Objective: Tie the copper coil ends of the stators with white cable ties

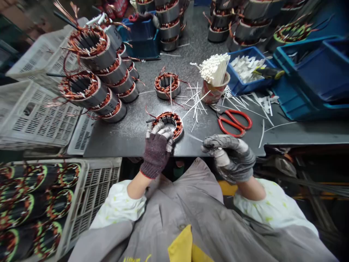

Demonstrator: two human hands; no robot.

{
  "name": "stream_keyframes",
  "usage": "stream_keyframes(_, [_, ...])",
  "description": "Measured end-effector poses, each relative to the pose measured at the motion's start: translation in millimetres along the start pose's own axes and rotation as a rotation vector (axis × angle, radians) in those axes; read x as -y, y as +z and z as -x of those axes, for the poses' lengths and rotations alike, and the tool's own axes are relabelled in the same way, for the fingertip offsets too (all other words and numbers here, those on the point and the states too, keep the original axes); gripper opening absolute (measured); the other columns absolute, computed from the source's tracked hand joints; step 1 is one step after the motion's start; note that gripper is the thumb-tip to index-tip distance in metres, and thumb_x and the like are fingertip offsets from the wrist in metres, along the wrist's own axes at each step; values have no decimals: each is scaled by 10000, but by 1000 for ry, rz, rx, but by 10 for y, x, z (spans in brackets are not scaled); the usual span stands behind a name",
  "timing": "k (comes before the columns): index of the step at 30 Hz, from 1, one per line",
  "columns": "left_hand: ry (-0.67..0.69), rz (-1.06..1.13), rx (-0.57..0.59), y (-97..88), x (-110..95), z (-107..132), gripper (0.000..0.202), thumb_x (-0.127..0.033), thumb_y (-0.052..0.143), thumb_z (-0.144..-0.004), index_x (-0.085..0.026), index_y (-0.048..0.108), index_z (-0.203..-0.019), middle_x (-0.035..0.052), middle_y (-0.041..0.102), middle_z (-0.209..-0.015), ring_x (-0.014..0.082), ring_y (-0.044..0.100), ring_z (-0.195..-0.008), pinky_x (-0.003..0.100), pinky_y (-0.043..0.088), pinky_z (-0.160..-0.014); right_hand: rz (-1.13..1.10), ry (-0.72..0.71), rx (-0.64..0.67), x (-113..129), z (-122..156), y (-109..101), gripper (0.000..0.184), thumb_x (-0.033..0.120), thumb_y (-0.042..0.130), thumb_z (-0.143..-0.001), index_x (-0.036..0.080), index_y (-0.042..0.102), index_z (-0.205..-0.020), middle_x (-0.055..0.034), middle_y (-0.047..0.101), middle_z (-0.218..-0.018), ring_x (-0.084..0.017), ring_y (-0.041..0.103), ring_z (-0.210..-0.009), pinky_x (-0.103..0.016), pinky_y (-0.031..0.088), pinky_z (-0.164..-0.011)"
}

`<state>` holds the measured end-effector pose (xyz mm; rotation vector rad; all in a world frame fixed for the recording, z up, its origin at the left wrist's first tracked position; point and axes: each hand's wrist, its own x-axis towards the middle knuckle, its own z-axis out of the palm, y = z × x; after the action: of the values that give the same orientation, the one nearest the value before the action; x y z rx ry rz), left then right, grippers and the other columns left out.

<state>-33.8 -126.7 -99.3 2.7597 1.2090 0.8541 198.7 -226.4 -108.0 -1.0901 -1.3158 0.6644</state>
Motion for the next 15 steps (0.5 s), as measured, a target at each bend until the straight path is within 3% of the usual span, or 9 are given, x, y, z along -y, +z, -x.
stream_keyframes(5, [6,6,14,-5,21,0,258,-215,490,-981,-195,642,-1188,104,727,-1247,270,547,-1392,568,274,-1247,34,-200,190,57,108,109,107,222,586,-948,270,658,-1012,-83,753,-1087,-207,745,-967,-357,629,-788])
stream_keyframes(10, [13,-3,-8,13,28,-5,229,-227,504,-985,-199,656,-1154,91,740,-1206,255,597,-1324,533,306,-1221,126,-192,181,31,273,217,142,138,577,-927,259,614,-990,-67,761,-1020,-173,752,-914,-313,625,-760])
stream_keyframes(15, [-28,-18,-32,52,-8,1,218,-242,512,-981,-205,673,-1122,82,752,-1169,257,612,-1298,525,309,-1210,182,-185,210,92,228,247,130,156,562,-935,263,625,-974,-69,772,-1020,-175,760,-906,-314,631,-758])
